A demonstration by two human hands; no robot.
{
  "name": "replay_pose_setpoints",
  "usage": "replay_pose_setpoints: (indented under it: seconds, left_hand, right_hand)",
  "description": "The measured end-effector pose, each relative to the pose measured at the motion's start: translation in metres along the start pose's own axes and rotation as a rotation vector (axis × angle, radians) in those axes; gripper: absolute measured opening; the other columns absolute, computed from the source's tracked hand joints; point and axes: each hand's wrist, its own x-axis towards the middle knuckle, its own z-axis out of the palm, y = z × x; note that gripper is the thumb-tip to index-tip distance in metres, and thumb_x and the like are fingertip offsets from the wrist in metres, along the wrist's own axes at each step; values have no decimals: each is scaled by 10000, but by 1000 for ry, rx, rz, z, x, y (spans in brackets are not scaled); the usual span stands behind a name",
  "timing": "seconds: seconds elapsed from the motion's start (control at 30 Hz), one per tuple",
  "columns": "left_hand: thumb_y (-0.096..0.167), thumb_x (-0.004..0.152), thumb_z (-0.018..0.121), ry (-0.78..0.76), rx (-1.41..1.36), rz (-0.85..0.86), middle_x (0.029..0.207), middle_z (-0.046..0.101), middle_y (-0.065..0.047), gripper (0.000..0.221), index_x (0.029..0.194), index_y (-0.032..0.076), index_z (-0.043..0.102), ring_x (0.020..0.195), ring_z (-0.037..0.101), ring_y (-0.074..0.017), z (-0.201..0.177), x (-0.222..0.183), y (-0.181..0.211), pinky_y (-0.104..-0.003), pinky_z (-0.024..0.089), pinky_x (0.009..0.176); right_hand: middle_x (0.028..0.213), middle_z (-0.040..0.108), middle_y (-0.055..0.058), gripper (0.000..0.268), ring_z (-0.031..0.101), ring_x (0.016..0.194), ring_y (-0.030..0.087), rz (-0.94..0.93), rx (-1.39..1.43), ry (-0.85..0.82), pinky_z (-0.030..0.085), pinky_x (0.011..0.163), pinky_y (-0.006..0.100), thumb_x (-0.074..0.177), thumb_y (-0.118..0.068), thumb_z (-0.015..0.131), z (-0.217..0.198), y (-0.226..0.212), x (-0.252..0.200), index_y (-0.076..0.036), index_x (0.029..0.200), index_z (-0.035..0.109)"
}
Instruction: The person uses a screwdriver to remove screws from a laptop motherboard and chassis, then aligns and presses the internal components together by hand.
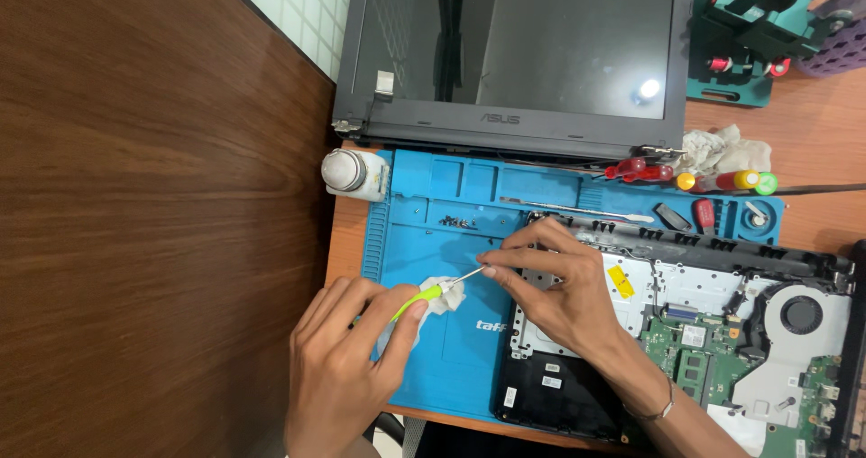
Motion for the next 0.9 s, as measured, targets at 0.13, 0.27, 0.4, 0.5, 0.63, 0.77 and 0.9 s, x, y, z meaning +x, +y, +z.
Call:
replay_pose_setpoints:
  seconds: [0.13,0.27,0.4,0.5,0.63,0.77,0.9]
  left_hand:
    - [125,845,780,-9,32,-19,791,651,-51,119,923,44,739,714,626,-211,1,-1,-2,-363,495,631]
    - [138,861,762,-18,127,-118,806,659,-58,112,922,46,743,739,637,-231,5,0,-14,-387,497,641]
    - [154,892,747,18,167,-151,816,651,-67,113,939,51,749,755,631,-259,16,5,-30,-408,499,675]
    - [153,897,737,11,142,-158,835,657,-60,121,951,45,743,767,639,-253,23,8,-39,-397,507,690]
    - [152,907,730,5,91,-140,850,662,-63,115,951,47,743,781,650,-251,30,13,-45,-397,510,691]
    - [157,910,730,-12,77,-135,846,661,-66,115,948,49,744,779,650,-255,35,16,-47,-398,509,688]
    - [162,910,731,-38,76,-147,834,658,-68,116,950,54,748,770,648,-258,37,17,-48,-400,509,687]
  right_hand:
    - [877,720,34,194,631,812,175,-15,-42,-18,523,701,323,770,-100,838,1,2,-1,-119,962,834]
    - [874,688,29,170,561,822,203,-133,-260,-67,451,716,356,794,-109,813,8,7,1,-100,964,821]
    - [879,675,29,180,515,819,221,-197,-426,-101,397,741,369,804,-109,786,16,10,0,-83,981,809]
    - [895,676,35,180,511,828,230,-195,-453,-114,392,745,375,808,-105,787,18,10,1,-61,982,800]
    - [906,677,35,165,524,845,231,-199,-471,-94,391,742,378,808,-101,783,19,9,3,-57,966,796]
    - [896,674,39,162,530,850,241,-194,-486,-92,392,743,383,801,-102,780,18,8,3,-58,956,796]
    - [902,672,33,161,535,855,231,-194,-494,-85,394,745,379,811,-115,780,19,9,3,-60,962,792]
